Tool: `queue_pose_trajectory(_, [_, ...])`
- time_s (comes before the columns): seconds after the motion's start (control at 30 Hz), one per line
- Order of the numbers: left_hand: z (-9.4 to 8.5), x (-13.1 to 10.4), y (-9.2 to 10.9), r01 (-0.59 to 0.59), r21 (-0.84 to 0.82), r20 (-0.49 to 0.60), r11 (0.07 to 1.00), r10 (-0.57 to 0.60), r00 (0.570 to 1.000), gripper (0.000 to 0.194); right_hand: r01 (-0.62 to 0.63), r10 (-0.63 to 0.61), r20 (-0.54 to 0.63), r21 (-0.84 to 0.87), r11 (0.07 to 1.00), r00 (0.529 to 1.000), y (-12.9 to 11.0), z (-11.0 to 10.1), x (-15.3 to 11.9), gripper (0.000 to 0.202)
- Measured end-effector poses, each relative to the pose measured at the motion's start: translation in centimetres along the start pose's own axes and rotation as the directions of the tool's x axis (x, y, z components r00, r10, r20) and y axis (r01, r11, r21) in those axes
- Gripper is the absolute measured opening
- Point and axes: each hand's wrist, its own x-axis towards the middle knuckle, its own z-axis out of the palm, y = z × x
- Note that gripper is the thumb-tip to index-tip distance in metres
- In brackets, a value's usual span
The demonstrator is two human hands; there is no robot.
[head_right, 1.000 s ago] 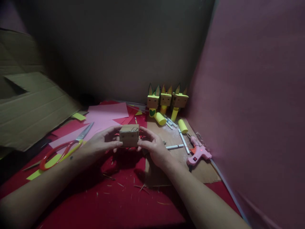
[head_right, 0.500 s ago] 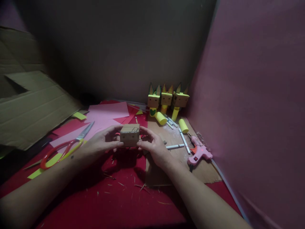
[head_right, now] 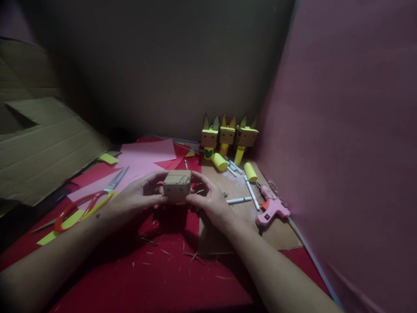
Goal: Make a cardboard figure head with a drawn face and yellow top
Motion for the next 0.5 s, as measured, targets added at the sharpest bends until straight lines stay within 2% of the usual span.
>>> queue_pose_trajectory(0.27, [0.1,-0.1,0.1,-0.021,-0.033,0.029,0.999,0.022,0.999,0.061,0.096,-0.093,0.027,-0.15,0.984,0.995,-0.7,0.2,-0.4,0.077])
queue_pose_trajectory(0.5, [0.1,0.1,-0.8,-0.089,0.032,0.042,0.996,0.088,0.995,0.056,0.102,-0.104,0.002,-0.213,0.972,0.995,-0.9,0.1,-0.3,0.077])
